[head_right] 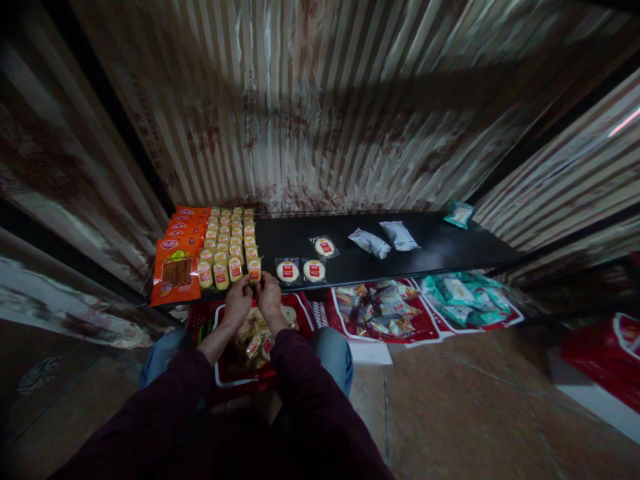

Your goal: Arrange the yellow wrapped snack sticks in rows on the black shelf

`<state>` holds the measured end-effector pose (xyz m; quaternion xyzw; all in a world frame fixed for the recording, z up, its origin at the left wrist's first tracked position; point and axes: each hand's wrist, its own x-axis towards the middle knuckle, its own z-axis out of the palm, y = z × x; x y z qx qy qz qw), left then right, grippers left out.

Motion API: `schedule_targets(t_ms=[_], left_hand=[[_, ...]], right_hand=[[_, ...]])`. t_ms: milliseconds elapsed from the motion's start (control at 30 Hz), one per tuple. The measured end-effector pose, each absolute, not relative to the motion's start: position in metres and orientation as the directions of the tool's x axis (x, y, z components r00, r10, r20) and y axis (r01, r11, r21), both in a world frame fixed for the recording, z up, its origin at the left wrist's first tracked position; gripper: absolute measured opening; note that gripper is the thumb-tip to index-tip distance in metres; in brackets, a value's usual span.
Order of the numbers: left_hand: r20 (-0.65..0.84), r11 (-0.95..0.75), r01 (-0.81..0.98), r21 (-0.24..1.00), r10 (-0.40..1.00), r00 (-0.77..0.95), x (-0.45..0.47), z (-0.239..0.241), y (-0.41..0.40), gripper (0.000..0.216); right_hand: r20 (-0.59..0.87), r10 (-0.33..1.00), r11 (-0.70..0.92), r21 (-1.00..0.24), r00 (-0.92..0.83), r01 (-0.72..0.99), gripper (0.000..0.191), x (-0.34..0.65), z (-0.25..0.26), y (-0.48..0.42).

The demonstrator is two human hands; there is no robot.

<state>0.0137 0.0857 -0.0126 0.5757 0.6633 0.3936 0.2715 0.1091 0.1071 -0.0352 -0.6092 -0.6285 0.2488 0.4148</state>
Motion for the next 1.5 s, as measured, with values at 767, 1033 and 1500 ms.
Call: schedule_targets(t_ms=[767,1033,1500], left_hand=[[0.24,-0.108,0.686,0.719,0.966,-0.1,0.011,-0.021,0.091,0.047],[0.294,-0.175,0.774,0.609,0.956,-0.015,0.013,-0.036,0.088,0.052],[0.314,-0.212,0.902,0.375,0.945,0.091,0.011,-0.027,0.077,0.057]], right_hand=[[0.208,0.974,0.102,-0.758,0.091,0.644,0.03,0.11,-0.037,0.121],[0.238,0.968,0.141,-0.778,0.079,0.612,0.032,0.116,-0.046,0.12],[0.24,0.964,0.177,-0.898,0.113,0.403,0.052,0.104,-0.024,0.119]])
